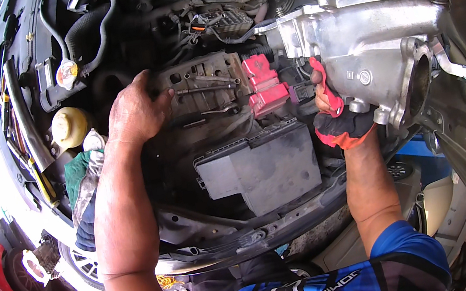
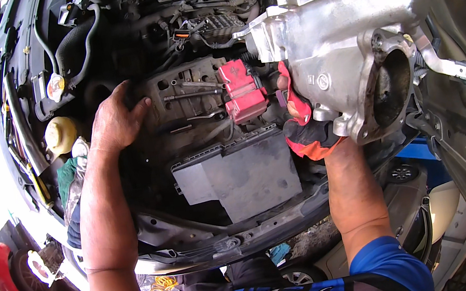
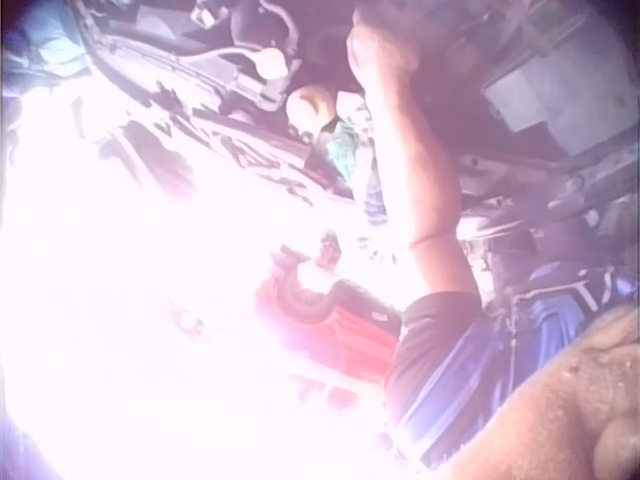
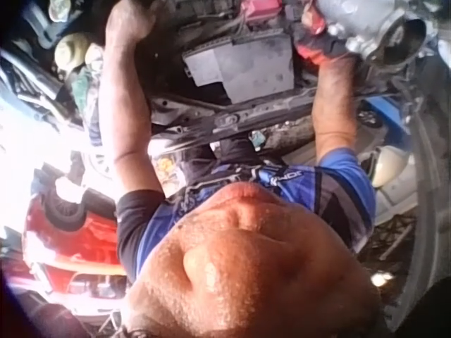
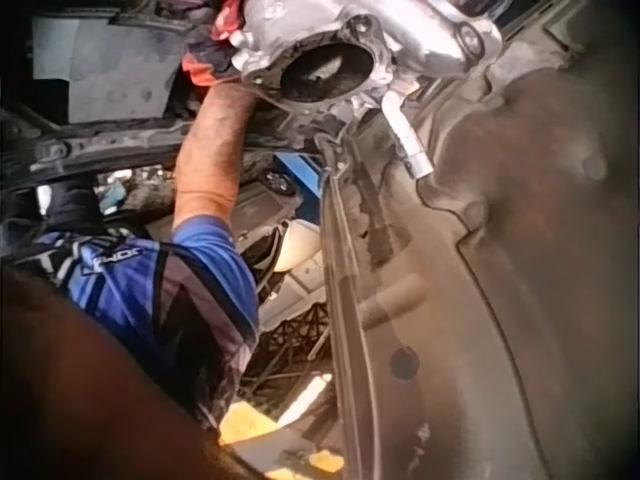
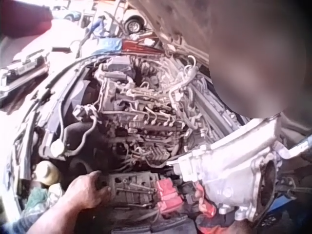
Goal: Removing a metal component from a car engine using hand tools.
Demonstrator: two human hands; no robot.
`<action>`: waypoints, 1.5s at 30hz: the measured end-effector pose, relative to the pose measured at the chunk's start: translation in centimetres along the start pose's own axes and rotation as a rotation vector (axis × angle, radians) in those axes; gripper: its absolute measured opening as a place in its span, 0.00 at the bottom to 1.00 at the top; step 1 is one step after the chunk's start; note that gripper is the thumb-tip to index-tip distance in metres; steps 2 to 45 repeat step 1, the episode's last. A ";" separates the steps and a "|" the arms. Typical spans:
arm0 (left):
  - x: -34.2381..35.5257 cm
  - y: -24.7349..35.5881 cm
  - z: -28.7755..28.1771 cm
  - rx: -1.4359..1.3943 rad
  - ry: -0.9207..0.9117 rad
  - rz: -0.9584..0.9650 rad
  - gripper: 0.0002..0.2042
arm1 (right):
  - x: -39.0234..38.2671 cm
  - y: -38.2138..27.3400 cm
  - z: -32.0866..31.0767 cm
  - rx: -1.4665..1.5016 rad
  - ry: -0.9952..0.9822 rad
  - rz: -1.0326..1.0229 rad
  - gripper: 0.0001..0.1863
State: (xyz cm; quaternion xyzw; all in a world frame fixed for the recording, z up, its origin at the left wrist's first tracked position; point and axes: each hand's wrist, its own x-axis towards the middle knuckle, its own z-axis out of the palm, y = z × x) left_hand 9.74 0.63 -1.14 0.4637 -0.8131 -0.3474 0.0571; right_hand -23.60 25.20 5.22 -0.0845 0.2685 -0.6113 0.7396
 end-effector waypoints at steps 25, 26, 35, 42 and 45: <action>0.0 0.2 -0.2 -0.007 -0.023 -0.015 0.34 | 0.3 -0.1 -0.4 -0.042 -0.086 -0.002 0.48; 0.0 0.2 -0.2 -0.007 -0.023 -0.015 0.34 | 0.3 -0.1 -0.4 -0.042 -0.086 -0.002 0.48; 0.0 0.2 -0.2 -0.007 -0.023 -0.015 0.34 | 0.3 -0.1 -0.4 -0.042 -0.086 -0.002 0.48; 0.0 0.2 -0.2 -0.007 -0.023 -0.015 0.34 | 0.3 -0.1 -0.4 -0.042 -0.086 -0.002 0.48; 0.0 0.2 -0.2 -0.007 -0.023 -0.015 0.34 | 0.3 -0.1 -0.4 -0.042 -0.086 -0.002 0.48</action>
